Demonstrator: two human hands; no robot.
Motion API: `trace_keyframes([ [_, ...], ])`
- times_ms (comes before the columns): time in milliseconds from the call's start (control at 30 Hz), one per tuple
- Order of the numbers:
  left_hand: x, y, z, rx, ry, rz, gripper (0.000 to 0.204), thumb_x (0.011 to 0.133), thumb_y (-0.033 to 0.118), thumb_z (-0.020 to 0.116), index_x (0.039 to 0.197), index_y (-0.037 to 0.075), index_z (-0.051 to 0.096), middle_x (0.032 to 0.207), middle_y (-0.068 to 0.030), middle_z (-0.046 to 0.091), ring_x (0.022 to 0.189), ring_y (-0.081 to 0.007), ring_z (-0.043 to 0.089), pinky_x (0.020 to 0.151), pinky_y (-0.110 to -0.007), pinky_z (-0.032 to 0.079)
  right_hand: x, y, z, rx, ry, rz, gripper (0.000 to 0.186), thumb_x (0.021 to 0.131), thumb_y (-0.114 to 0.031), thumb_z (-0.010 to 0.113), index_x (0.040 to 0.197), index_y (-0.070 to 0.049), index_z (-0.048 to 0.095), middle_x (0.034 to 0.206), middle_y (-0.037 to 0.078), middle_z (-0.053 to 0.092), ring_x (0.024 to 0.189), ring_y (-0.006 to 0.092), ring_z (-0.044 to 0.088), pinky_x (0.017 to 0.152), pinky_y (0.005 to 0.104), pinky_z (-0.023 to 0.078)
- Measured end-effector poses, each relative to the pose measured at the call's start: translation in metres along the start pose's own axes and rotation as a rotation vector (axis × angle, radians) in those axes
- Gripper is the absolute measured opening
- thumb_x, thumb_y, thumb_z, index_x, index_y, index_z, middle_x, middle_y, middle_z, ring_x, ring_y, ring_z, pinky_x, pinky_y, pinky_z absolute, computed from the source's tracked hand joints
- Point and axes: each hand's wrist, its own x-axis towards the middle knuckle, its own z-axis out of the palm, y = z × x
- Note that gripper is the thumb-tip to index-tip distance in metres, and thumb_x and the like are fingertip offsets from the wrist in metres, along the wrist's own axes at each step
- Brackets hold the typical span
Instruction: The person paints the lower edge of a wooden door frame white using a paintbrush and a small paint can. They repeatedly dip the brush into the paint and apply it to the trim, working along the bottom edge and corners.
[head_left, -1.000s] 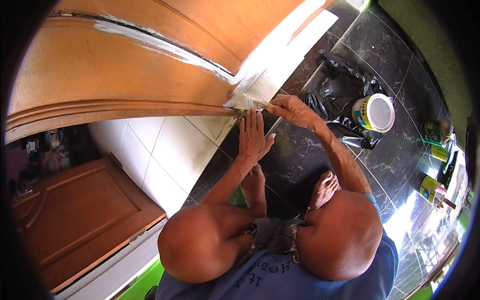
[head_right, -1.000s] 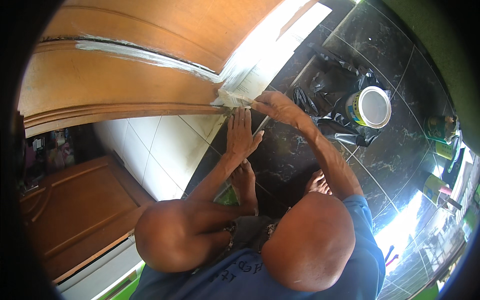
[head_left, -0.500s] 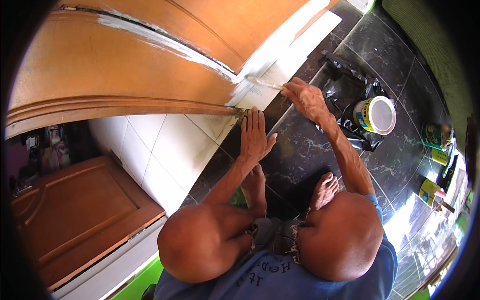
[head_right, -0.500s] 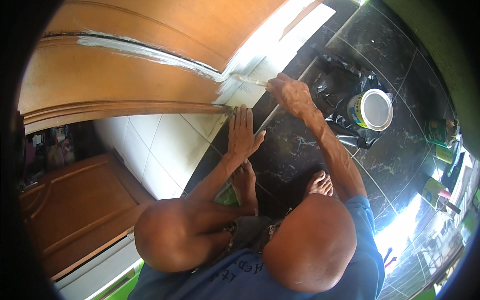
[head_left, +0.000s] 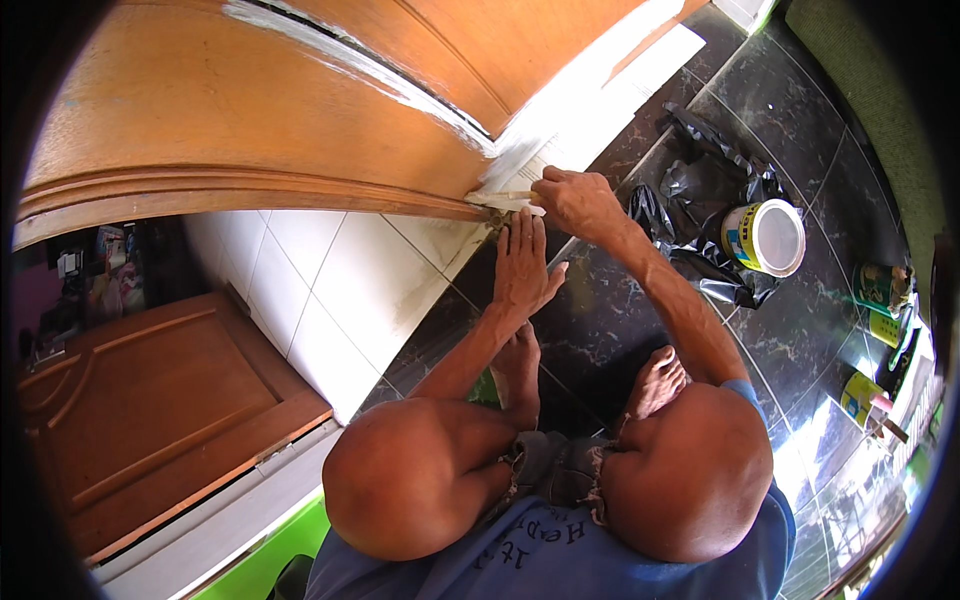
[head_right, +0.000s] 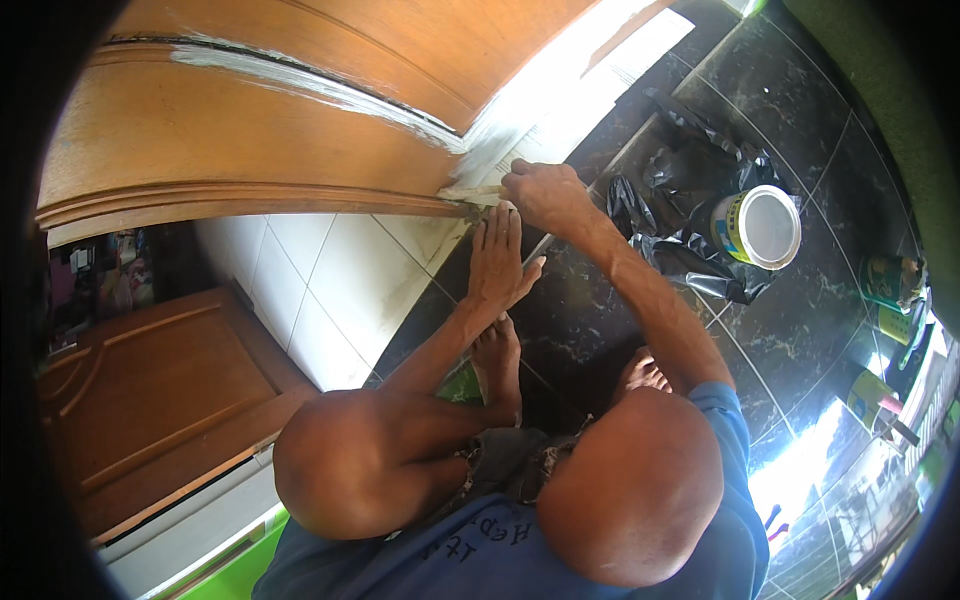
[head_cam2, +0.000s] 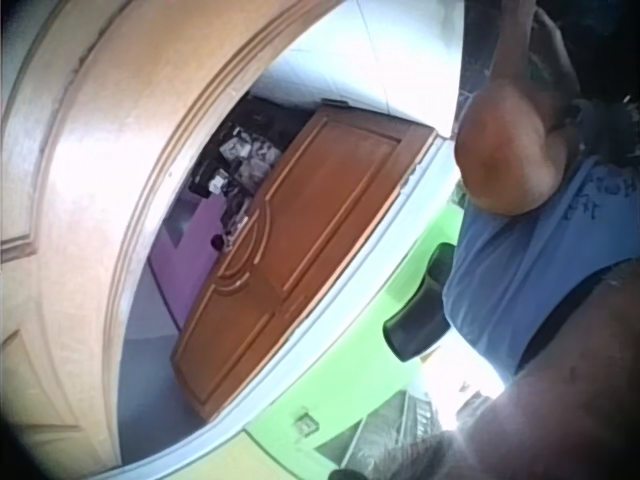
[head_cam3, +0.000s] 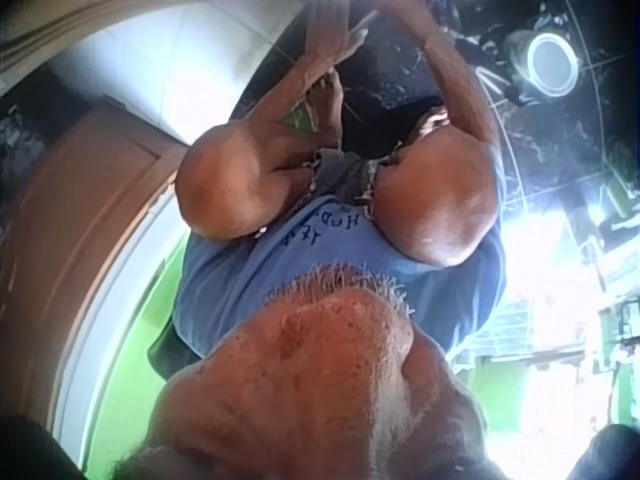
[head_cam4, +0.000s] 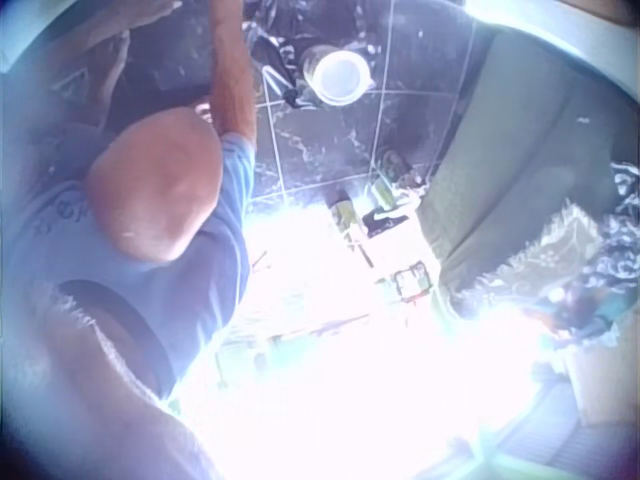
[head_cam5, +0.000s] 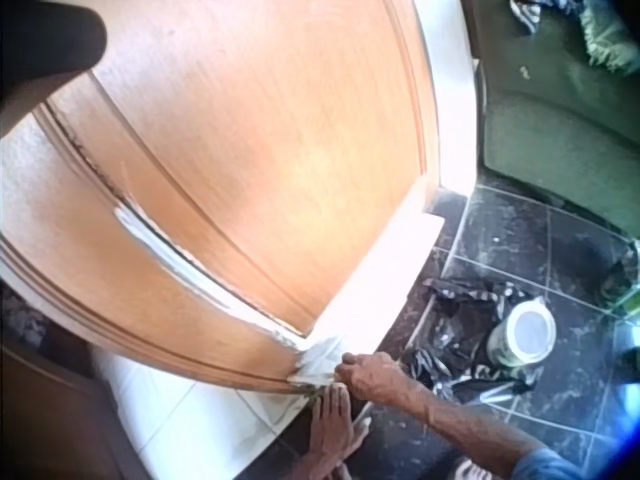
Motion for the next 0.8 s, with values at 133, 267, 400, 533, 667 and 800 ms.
trace_keyframes([
  [133, -0.001, -0.002, 0.0, -0.007, 0.008, 0.004, 0.088, 0.088, 0.051, 0.062, 0.146, -0.01, 0.037, 0.148, -0.0324, 0.041, 0.141, -0.0486, 0.036, 0.118, -0.06, 0.025, 0.0, -0.004, 0.007, -0.03, 0.082, 0.054, 0.015, 0.092, -0.021, 0.062, 0.089, -0.007, 0.067, 0.09, 0.008, 0.064, 0.086, 0.0308, 0.069, 0.071, 0.044, 0.056],
  [267, 0.001, -0.001, -0.003, -0.012, 0.026, 0.009, 0.089, 0.087, 0.051, 0.064, 0.147, -0.01, 0.036, 0.148, -0.0321, 0.041, 0.14, -0.0483, 0.037, 0.118, -0.06, 0.026, -0.012, -0.004, -0.002, 0.0, 0.047, 0.047, 0.016, 0.092, -0.022, 0.063, 0.088, -0.007, 0.066, 0.09, 0.009, 0.063, 0.086, 0.0304, 0.069, 0.069, 0.0441, 0.056],
  [400, 0.0, -0.001, 0.003, 0.022, -0.001, 0.009, 0.089, 0.088, 0.051, 0.063, 0.147, -0.01, 0.037, 0.149, -0.0326, 0.041, 0.141, -0.0483, 0.036, 0.118, -0.06, 0.026, -0.001, -0.003, 0.004, -0.008, 0.094, -0.03, 0.019, 0.093, -0.024, 0.062, 0.088, -0.006, 0.066, 0.09, 0.009, 0.064, 0.086, 0.0305, 0.069, 0.067, 0.044, 0.055],
  [533, 0.0, -0.003, 0.002, 0.035, -0.008, 0.035, 0.089, 0.088, 0.052, 0.062, 0.146, -0.01, 0.037, 0.149, -0.0323, 0.041, 0.141, -0.0481, 0.036, 0.118, -0.061, 0.024, -0.004, 0.0, -0.002, -0.053, 0.079, 0.122, 0.019, 0.093, -0.024, 0.064, 0.089, -0.006, 0.067, 0.091, 0.009, 0.064, 0.086, 0.0307, 0.069, 0.066, 0.0439, 0.056],
  [667, -0.001, 0.001, -0.004, 0.032, 0.028, 0.027, 0.088, 0.089, 0.052, 0.061, 0.146, -0.011, 0.038, 0.149, -0.0321, 0.041, 0.142, -0.0483, 0.036, 0.119, -0.062, 0.022, -0.016, -0.004, -0.007, 0.032, 0.067, 0.009, 0.012, 0.091, -0.019, 0.063, 0.09, -0.007, 0.067, 0.09, 0.009, 0.064, 0.085, 0.0315, 0.069, 0.068, 0.0439, 0.056],
  [800, 0.002, -0.002, 0.0, 0.049, -0.028, 0.036, 0.089, 0.089, 0.053, 0.061, 0.146, -0.011, 0.037, 0.149, -0.0318, 0.041, 0.142, -0.0484, 0.035, 0.119, -0.061, 0.022, 0.007, 0.001, 0.004, -0.028, 0.136, -0.006, 0.012, 0.091, -0.017, 0.061, 0.09, -0.007, 0.067, 0.092, 0.009, 0.065, 0.086, 0.0312, 0.069, 0.07, 0.0427, 0.057],
])
